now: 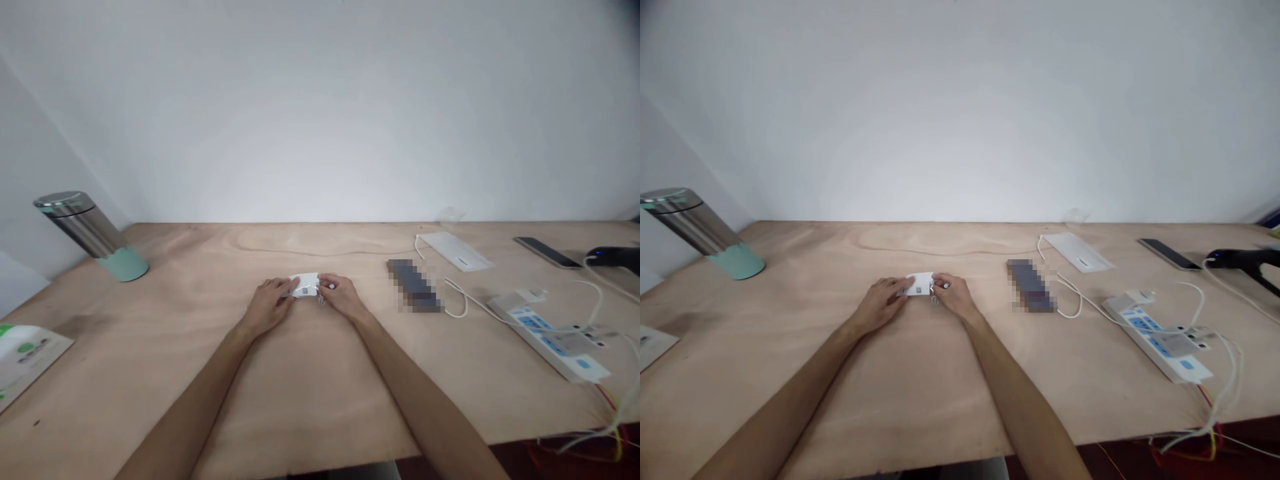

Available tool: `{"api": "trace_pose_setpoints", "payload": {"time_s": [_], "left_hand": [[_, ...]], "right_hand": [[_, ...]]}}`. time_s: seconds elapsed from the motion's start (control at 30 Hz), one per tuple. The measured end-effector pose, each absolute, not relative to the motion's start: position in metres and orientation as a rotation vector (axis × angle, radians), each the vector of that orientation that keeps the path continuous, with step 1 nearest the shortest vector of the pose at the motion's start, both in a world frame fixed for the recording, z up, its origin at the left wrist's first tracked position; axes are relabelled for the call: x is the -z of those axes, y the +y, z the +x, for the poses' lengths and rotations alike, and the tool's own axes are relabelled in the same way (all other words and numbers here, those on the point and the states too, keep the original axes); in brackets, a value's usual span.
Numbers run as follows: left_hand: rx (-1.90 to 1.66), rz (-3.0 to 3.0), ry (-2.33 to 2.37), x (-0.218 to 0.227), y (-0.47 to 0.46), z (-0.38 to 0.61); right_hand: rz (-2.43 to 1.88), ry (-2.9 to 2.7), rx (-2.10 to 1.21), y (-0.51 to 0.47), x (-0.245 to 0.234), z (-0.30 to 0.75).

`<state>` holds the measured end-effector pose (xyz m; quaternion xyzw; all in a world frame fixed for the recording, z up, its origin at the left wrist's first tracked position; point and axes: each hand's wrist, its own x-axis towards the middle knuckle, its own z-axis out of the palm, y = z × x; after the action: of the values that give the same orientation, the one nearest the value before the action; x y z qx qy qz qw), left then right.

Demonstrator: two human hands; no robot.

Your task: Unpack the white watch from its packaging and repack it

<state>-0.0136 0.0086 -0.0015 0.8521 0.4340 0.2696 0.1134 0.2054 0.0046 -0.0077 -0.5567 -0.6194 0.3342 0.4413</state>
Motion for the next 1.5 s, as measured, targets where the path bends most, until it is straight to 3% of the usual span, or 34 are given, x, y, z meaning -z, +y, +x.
{"api": "trace_pose_setpoints", "payload": {"time_s": [0.63, 1.27, 1.5], "left_hand": [[-0.492, 2.545, 1.524, -0.011, 0.005, -0.022], [-0.592, 2.533, 1.722, -0.007, 0.008, -0.029], [-0.941, 2.574, 1.598, -0.003, 0.006, -0.016]], "right_hand": [[-1.289, -1.515, -0.87, 0.009, 0.007, 0.226], [-1.262, -1.118, -1.144, 0.009, 0.003, 0.23], [-1.155, -1.015, -1.212, 0.004, 0.003, 0.213]]}}
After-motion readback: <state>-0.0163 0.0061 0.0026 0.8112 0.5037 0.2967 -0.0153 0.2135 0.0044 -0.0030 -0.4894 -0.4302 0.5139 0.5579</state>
